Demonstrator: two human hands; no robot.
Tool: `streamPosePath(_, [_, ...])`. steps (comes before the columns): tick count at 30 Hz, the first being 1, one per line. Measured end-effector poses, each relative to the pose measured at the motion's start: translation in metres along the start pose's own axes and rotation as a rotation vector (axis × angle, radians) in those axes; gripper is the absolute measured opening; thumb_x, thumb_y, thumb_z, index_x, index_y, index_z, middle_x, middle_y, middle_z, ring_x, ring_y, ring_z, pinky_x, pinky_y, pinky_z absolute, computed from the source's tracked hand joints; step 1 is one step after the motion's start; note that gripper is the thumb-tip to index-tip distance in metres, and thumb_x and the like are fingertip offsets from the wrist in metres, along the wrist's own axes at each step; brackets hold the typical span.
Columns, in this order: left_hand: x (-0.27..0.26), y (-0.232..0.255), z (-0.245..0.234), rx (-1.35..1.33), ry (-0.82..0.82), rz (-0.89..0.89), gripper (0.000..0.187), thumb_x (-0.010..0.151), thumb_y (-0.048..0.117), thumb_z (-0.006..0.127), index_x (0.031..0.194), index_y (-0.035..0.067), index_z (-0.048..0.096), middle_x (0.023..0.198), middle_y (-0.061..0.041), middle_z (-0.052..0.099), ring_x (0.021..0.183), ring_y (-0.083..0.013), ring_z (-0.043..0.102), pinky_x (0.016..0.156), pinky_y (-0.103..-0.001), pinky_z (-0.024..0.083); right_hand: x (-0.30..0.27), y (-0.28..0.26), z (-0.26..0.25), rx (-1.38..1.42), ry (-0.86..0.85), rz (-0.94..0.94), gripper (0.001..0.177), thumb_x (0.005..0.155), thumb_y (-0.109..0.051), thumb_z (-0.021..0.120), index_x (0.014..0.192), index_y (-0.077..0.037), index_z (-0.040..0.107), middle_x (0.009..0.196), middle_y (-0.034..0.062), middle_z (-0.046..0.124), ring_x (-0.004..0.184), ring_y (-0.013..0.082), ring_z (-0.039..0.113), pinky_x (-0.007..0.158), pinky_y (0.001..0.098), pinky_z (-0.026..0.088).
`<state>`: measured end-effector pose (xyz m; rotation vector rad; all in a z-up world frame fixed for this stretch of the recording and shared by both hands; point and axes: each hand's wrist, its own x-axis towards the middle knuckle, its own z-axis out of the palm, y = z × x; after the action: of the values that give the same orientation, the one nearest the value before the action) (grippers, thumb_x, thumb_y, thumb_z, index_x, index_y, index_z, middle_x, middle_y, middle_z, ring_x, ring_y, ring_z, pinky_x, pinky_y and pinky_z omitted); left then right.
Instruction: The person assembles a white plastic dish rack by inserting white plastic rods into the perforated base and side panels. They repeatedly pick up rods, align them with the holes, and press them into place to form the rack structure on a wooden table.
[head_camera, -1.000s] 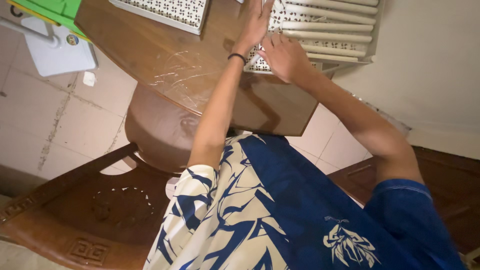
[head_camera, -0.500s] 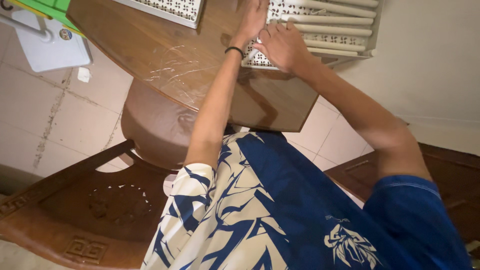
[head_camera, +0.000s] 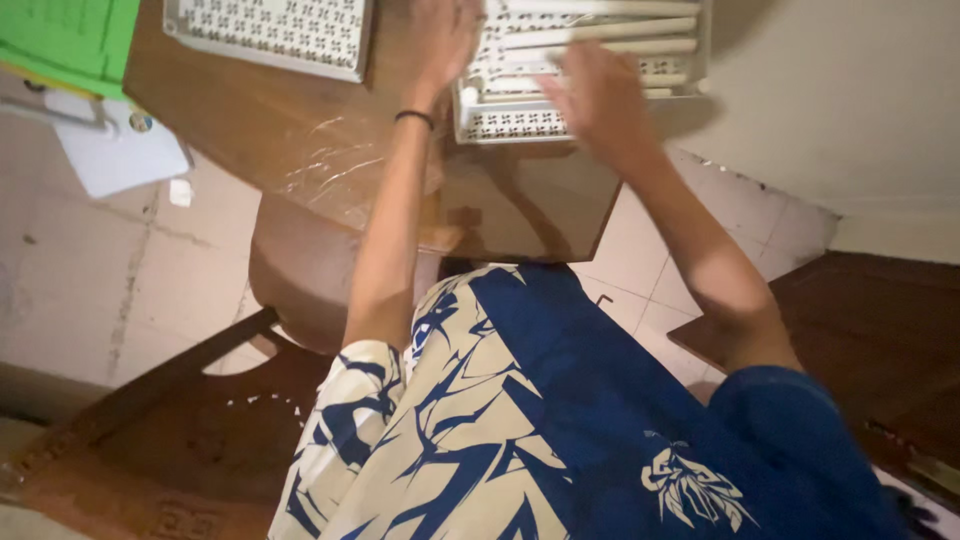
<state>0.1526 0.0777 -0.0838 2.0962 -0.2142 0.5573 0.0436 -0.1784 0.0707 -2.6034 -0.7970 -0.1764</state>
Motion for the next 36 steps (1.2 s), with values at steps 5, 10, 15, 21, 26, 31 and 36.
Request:
streamPosePath(5, [-0.003, 0.108, -0.022, -0.023, -0.011, -0.073, 0.019, 0.097, 0.026, 0.068, 0.102, 0.008, 0.074, 0.103, -0.020, 0.073, 0.107, -0.0405, 0.063, 0.099, -0.053, 0.044, -0.055, 0.091, -0.049, -0.373, 0.030, 0.096, 0.034, 0.114, -0.037, 0.063, 0.112, -0.003, 0.062, 0.102, 0.0157, 0.066, 0.090, 0.0353, 0.066, 0.076, 0.0500, 0.049])
streamPosePath(10, [-0.018, 0.211, 0.046, -0.089, -0.266, 0.147, 0.045, 0.087, 0.024, 0.082, 0.127, 0.008, 0.070, 0.145, -0.025, 0.047, 0.136, -0.0447, 0.040, 0.115, -0.052, 0.034, -0.084, 0.145, -0.063, -0.452, -0.185, 0.181, 0.044, 0.116, -0.042, 0.059, 0.116, 0.002, 0.063, 0.103, 0.0224, 0.066, 0.085, 0.0399, 0.065, 0.070, 0.0514, 0.051])
streamPosePath(15, [-0.033, 0.239, 0.084, -0.069, -0.450, 0.175, 0.041, 0.079, 0.030, 0.086, 0.113, 0.010, 0.074, 0.150, -0.019, 0.046, 0.140, -0.0410, 0.038, 0.117, -0.051, 0.030, -0.083, 0.161, -0.065, -0.487, -0.186, -0.089, 0.035, 0.112, -0.036, 0.056, 0.108, -0.002, 0.064, 0.098, 0.0163, 0.065, 0.088, 0.0341, 0.066, 0.080, 0.0475, 0.051])
streamPosePath(21, [-0.046, 0.235, 0.099, 0.031, -0.401, 0.193, 0.018, 0.088, 0.027, 0.081, 0.105, 0.020, 0.082, 0.150, -0.012, 0.049, 0.143, -0.0378, 0.038, 0.116, -0.052, 0.031, -0.076, 0.176, -0.067, -0.348, -0.242, -0.194, 0.028, 0.112, -0.031, 0.057, 0.105, -0.004, 0.064, 0.094, 0.0141, 0.063, 0.084, 0.0326, 0.063, 0.083, 0.0449, 0.046])
streamPosePath(26, [-0.051, 0.240, 0.098, 0.088, -0.377, 0.169, 0.018, 0.086, 0.027, 0.080, 0.103, 0.020, 0.083, 0.152, -0.010, 0.048, 0.144, -0.0364, 0.038, 0.118, -0.051, 0.031, -0.074, 0.174, -0.056, -0.323, -0.157, -0.206, 0.025, 0.110, -0.027, 0.057, 0.100, -0.005, 0.064, 0.085, 0.0131, 0.066, 0.076, 0.0303, 0.063, 0.083, 0.0449, 0.044])
streamPosePath(31, [-0.049, 0.242, 0.096, 0.093, -0.362, 0.144, 0.019, 0.082, 0.026, 0.083, 0.101, 0.022, 0.084, 0.154, -0.009, 0.048, 0.146, -0.0358, 0.038, 0.119, -0.050, 0.030, -0.074, 0.159, -0.053, -0.291, -0.186, -0.006, 0.035, 0.114, -0.029, 0.052, 0.094, -0.003, 0.064, 0.073, 0.0167, 0.067, 0.062, 0.0343, 0.063, 0.075, 0.0486, 0.048])
streamPosePath(36, [-0.046, 0.249, 0.090, 0.068, -0.350, 0.159, 0.019, 0.081, 0.025, 0.086, 0.099, 0.021, 0.084, 0.155, -0.008, 0.049, 0.147, -0.0356, 0.038, 0.121, -0.050, 0.031, -0.071, 0.145, -0.055, -0.271, -0.251, 0.167, 0.041, 0.113, -0.034, 0.049, 0.094, -0.002, 0.064, 0.068, 0.0206, 0.068, 0.061, 0.0405, 0.066, 0.074, 0.0555, 0.051])
